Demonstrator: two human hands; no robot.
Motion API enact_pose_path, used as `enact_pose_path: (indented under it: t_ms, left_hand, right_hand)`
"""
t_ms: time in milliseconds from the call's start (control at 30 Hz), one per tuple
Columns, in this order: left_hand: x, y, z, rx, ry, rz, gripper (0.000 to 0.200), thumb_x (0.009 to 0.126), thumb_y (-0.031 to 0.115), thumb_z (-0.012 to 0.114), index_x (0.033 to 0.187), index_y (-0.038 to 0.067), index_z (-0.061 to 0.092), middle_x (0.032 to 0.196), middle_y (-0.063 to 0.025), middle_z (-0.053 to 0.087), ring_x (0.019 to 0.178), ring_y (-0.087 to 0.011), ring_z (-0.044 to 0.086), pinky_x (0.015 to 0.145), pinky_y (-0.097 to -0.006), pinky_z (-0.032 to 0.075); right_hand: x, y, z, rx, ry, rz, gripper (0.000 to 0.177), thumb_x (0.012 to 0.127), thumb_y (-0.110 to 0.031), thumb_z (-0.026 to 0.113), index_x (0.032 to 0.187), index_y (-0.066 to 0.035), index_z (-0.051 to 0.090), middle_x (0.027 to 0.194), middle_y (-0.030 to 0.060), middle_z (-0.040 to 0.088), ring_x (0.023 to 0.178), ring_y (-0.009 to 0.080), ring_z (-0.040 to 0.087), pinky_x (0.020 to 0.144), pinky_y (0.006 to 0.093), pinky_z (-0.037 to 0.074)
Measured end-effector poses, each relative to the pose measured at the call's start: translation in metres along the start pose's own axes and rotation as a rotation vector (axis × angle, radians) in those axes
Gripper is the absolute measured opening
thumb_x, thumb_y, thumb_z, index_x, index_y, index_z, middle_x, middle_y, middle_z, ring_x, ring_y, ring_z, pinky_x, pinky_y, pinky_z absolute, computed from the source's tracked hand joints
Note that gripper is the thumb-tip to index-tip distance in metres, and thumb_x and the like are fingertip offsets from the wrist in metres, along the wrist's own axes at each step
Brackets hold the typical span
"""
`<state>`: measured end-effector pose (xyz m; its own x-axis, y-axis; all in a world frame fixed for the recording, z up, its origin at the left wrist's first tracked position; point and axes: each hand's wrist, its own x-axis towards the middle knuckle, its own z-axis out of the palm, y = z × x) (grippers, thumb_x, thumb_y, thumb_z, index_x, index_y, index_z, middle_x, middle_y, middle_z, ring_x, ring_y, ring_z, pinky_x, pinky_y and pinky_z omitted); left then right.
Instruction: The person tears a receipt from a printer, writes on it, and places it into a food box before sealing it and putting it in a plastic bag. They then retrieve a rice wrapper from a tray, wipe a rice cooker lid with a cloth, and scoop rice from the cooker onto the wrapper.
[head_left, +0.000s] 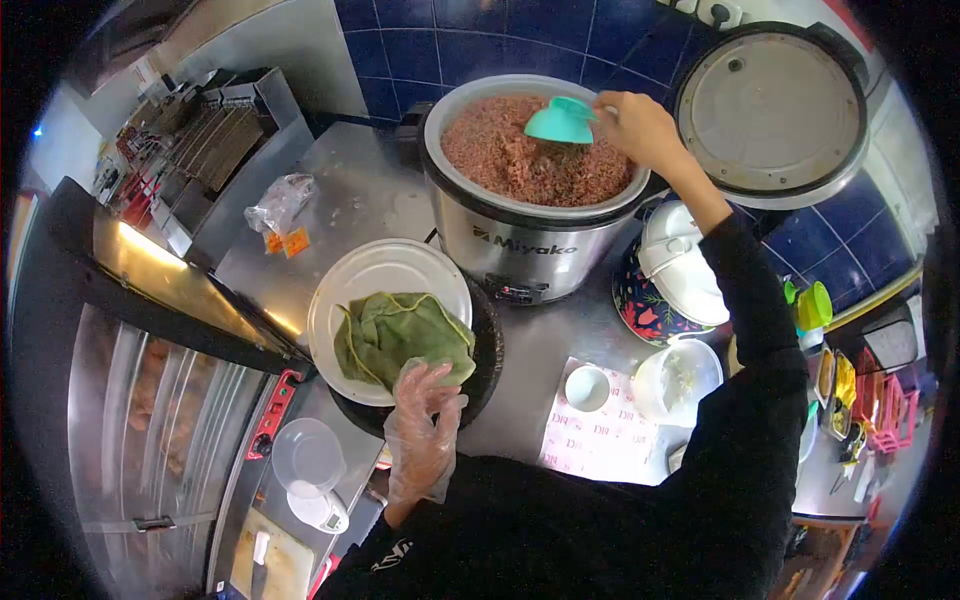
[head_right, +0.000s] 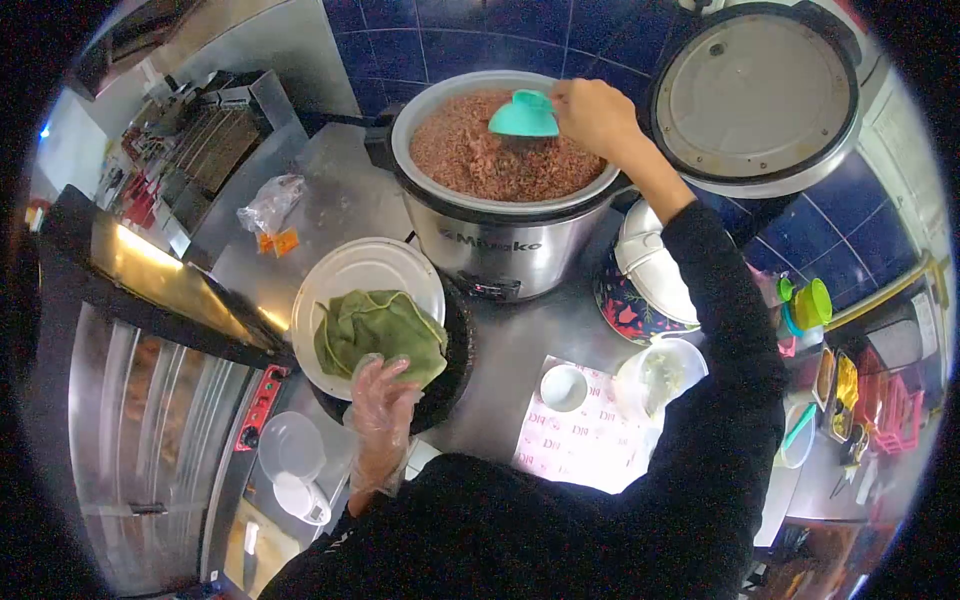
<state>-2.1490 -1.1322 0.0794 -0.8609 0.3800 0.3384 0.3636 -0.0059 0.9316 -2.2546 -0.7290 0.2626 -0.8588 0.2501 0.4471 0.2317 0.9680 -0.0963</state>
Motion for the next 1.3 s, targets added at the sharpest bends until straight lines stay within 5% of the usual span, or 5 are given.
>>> enact_pose_path:
  t_ms: [367, 500, 600, 833, 1300]
  left_hand:
    - [-0.004, -0.003, -0.003, 0.066, -0.002, -0.031, 0.058, 0.087, -0.006, 0.057, 0.136, 0.002, 0.028, 0.129, -0.0144, 0.051, 0.094, -0.02, 0.064, 0.081, -0.0307, 0.056]
    - [-0.005, 0.005, -0.002, 0.049, -0.026, -0.043, 0.056, 0.087, -0.006, 0.057, 0.135, 0.002, 0.029, 0.129, -0.0148, 0.051, 0.094, -0.0205, 0.064, 0.083, -0.0306, 0.055]
    - [-0.006, 0.0, -0.003, 0.036, -0.022, -0.074, 0.055, 0.088, -0.004, 0.056, 0.135, 0.001, 0.028, 0.128, -0.0155, 0.052, 0.095, -0.0211, 0.063, 0.083, -0.0317, 0.055]
    - [-0.004, 0.0, -0.004, 0.109, -0.03, -0.075, 0.055, 0.089, -0.003, 0.055, 0.135, 0.002, 0.026, 0.129, -0.0159, 0.051, 0.096, -0.022, 0.063, 0.082, -0.0329, 0.056]
    - [-0.001, 0.007, 0.002, 0.192, 0.009, 0.009, 0.054, 0.085, -0.003, 0.061, 0.132, 0.001, 0.034, 0.126, -0.0157, 0.054, 0.084, -0.0196, 0.068, 0.075, -0.0292, 0.057]
  right_hand:
    - [0.026, -0.028, 0.023, 0.044, 0.162, -0.034, 0.018, 0.076, -0.015, 0.062, 0.089, -0.005, 0.07, 0.086, 0.0206, 0.068, 0.081, 0.0367, 0.067, 0.071, 0.0472, 0.054]
    - [-0.007, -0.04, 0.033, -0.078, -0.103, -0.167, 0.022, 0.082, -0.021, 0.059, 0.099, -0.009, 0.069, 0.085, 0.018, 0.067, 0.083, 0.0388, 0.065, 0.073, 0.0468, 0.052]
    - [-0.028, -0.032, 0.019, -0.04, -0.065, -0.23, 0.022, 0.082, -0.02, 0.06, 0.099, -0.009, 0.069, 0.083, 0.0193, 0.067, 0.082, 0.0391, 0.064, 0.072, 0.047, 0.052]
    - [-0.039, -0.017, -0.053, 0.162, 0.044, -0.079, 0.028, 0.075, -0.017, 0.064, 0.101, -0.009, 0.071, 0.084, 0.0202, 0.068, 0.083, 0.0374, 0.066, 0.076, 0.0469, 0.053]
    - [-0.005, -0.026, 0.015, 0.06, 0.022, 0.064, 0.026, 0.077, -0.019, 0.061, 0.1, -0.013, 0.073, 0.09, 0.0209, 0.068, 0.084, 0.0382, 0.067, 0.077, 0.0455, 0.053]
